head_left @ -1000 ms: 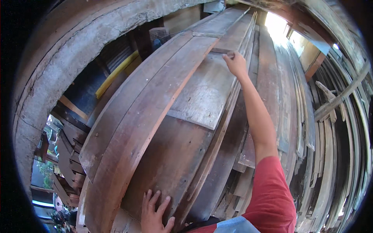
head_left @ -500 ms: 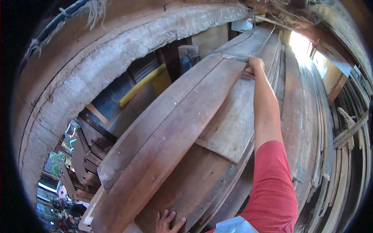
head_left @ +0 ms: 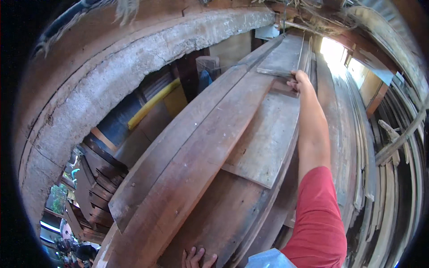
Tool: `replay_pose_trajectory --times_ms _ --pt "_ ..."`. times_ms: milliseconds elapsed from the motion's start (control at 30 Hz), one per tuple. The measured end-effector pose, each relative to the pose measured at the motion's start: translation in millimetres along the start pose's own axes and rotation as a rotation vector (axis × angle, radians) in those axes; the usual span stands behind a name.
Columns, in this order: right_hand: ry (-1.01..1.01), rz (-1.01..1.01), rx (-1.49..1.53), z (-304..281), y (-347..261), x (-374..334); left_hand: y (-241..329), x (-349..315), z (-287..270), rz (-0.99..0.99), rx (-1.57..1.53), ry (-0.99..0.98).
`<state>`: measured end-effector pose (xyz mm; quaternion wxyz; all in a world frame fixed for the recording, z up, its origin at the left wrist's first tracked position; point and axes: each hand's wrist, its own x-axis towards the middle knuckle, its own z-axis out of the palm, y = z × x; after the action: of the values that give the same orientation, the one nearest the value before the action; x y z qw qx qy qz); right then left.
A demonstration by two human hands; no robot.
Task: The person moves various wooden boards and planks one by one from a large stack, turning some over and placing them back or shifting them to look at parts underneath.
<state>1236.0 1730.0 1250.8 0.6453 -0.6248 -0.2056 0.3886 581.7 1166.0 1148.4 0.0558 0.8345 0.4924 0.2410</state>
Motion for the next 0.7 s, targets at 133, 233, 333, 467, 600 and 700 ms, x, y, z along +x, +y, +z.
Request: replay_pose_trajectory --times_ms 133,233,333,467,600,700 --pt "0.042 -0.009 -0.077 -57 26 -57 4 -8 -11 -0.075 -0.005 -0.175" --pt "0.001 0.033 0.035 -137 23 -107 -2 -13 -13 -0.080 -0.035 -0.243" --pt "0.134 0.009 0.089 -234 24 -161 -7 -14 -7 -0.054 0.012 -0.236" --pt "0.480 -0.063 0.084 -375 33 -211 7 -2 -18 -0.113 -0.044 -0.295" --pt "0.538 -0.056 0.093 -471 82 -265 14 2 -25 -0.132 -0.046 -0.300" --pt "0.493 0.204 0.200 -536 148 -305 16 3 -26 -0.126 -0.036 -0.311"
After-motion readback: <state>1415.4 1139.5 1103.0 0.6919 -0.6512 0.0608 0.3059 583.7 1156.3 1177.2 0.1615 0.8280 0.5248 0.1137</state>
